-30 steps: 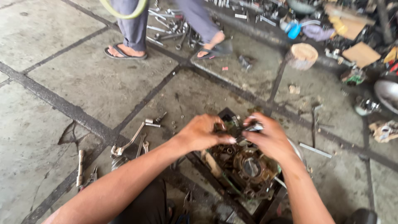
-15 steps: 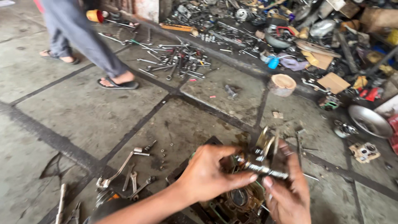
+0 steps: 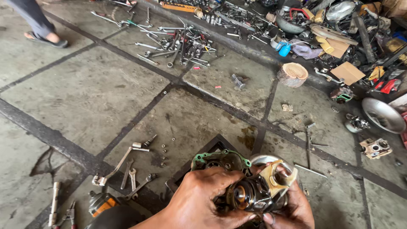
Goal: The person sits on the floor of a motorcycle repair workshop and assembles a gear shaft with gears and bearings by hand, then fits the assembled shaft into an engine crankcase held in a metal frame, pressing components into place and working on the case with a long rod.
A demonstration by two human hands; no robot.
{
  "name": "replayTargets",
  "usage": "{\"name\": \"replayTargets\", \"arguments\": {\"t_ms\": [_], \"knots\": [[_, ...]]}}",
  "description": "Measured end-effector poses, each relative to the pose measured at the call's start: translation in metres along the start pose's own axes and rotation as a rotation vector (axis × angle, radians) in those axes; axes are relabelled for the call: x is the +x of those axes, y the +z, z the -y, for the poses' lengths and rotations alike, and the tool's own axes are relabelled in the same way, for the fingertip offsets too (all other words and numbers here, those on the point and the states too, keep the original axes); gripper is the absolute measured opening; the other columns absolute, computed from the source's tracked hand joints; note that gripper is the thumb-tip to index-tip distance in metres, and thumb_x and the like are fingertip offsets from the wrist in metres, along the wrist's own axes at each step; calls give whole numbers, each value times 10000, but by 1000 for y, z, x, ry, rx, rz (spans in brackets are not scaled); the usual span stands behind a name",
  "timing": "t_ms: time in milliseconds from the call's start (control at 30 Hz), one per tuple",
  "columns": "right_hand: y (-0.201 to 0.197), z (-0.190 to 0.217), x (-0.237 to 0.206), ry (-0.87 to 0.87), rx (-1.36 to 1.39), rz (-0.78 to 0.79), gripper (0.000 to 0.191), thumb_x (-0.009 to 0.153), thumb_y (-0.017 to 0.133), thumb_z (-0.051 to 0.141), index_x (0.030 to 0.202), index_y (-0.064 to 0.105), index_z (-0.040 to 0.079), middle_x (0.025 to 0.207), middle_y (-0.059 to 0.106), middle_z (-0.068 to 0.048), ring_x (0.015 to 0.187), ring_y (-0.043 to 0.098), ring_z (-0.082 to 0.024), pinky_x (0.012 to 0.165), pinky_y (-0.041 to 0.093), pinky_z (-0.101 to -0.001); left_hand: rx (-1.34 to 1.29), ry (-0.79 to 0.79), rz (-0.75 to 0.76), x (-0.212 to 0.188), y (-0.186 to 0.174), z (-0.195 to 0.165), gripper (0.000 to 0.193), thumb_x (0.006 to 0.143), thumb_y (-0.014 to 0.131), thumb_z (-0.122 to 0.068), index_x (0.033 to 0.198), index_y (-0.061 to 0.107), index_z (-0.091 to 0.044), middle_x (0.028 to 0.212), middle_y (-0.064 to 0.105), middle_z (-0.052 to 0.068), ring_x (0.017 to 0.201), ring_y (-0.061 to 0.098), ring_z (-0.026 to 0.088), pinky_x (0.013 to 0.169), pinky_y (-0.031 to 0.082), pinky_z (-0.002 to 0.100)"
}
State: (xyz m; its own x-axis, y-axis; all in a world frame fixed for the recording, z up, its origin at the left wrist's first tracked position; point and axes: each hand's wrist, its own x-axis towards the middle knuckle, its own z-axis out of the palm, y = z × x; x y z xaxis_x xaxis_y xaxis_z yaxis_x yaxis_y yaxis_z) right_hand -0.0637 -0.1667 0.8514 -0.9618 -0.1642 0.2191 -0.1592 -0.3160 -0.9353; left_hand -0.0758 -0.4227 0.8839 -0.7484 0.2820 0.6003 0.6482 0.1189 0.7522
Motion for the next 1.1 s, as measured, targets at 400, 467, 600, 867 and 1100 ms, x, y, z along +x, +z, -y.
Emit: {"name": "replayTargets", "arguments": {"t_ms": [400, 467, 600, 867, 1100], "knots": [[-99, -146, 64, -4, 86, -9, 821, 584, 790, -130, 1340, 489, -20, 1434, 528, -294, 1395, 510, -423, 1157, 408, -541, 88, 151, 38, 4, 55, 176, 596, 769, 913, -311, 1263, 712, -43, 1041, 758, 126, 871, 783, 288, 777, 645, 388], [-115, -174, 65, -21, 84, -4, 801, 587, 789, -97, 1328, 494, -31, 1433, 537, -296, 1398, 513, -421, 1137, 416, -539, 90, 158, 52, -5, 66, 205, 607, 779, 907, -312, 1286, 698, -50, 1085, 758, 125, 896, 784, 295, 786, 649, 388], [-135, -224, 68, 35, 95, -65, 813, 590, 831, 37, 1327, 507, -70, 1327, 571, -270, 1271, 573, -415, 1083, 463, -511, 103, 66, 130, -18, 82, 258, 615, 761, 906, -327, 1284, 704, -74, 1015, 753, 112, 832, 783, 297, 723, 648, 385], [-106, -229, 54, -47, 329, -135, 842, 682, 870, 208, 1356, 469, -100, 1241, 582, -276, 1210, 598, -411, 1025, 497, -522, 60, 87, 220, -31, 63, 242, 614, 734, 922, -377, 1233, 730, -75, 1035, 752, 121, 898, 776, 302, 781, 635, 395], [-129, -236, 24, 89, 166, 122, 1031, 679, 869, 255, 1507, 359, -88, 1415, 515, -295, 1354, 519, -405, 1154, 383, -506, -145, -46, 170, -36, 55, 202, 485, 758, 937, -340, 1121, 760, -72, 989, 790, 79, 884, 796, 181, 796, 633, 318]]}}
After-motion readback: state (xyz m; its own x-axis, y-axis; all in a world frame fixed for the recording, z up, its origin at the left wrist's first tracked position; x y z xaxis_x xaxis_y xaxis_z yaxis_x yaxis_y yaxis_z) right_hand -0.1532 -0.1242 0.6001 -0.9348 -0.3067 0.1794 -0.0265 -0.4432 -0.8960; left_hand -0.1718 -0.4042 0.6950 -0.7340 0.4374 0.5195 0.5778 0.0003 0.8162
